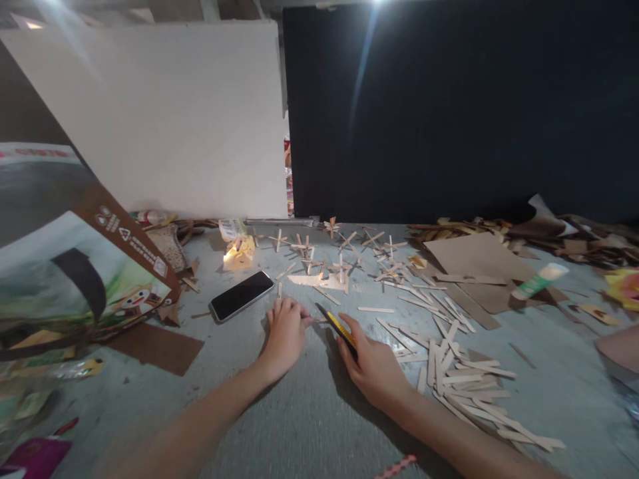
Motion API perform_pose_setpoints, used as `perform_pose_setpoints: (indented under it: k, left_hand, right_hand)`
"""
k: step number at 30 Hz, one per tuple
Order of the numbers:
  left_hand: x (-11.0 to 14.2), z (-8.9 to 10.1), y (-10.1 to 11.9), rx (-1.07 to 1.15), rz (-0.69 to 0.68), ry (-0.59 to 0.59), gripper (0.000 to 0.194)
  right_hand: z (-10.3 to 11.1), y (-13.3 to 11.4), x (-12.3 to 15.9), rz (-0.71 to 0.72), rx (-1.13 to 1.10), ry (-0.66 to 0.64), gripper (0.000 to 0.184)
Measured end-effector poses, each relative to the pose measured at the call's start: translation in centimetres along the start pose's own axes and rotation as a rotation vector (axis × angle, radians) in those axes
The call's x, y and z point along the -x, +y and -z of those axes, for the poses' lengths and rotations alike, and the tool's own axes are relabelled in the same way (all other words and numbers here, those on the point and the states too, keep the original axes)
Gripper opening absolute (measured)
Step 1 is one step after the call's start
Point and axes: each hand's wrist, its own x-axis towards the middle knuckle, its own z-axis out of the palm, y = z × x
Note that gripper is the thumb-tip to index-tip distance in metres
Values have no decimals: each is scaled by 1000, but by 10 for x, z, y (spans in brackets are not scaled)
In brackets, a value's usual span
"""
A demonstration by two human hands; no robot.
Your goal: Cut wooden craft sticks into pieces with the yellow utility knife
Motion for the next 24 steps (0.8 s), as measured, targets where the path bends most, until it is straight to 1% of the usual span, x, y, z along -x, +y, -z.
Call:
perform_pose_setpoints:
  k: [5,10,15,19,22,24]
  left_hand:
    - [0,-1,-1,-4,-12,-5,6]
    - [0,1,0,-10,-9,-12,11]
    - [-2,0,-2,42,8,-5,14]
    - [-5,-3,-5,179,38,50,16]
    - [-7,-5,-7,349,87,18,21]
    - [-8,-6,-8,440,104,-4,21]
  right_hand:
    - [0,1,0,18,-18,20,44]
    - [1,0,1,19,-36,26,43]
    - [-1,2,1,26,-46,39,43]
    - [-1,3,1,16,-67,27,45]
    - [0,1,0,20,-75,35,44]
    - [0,1,0,32,-79,45,43]
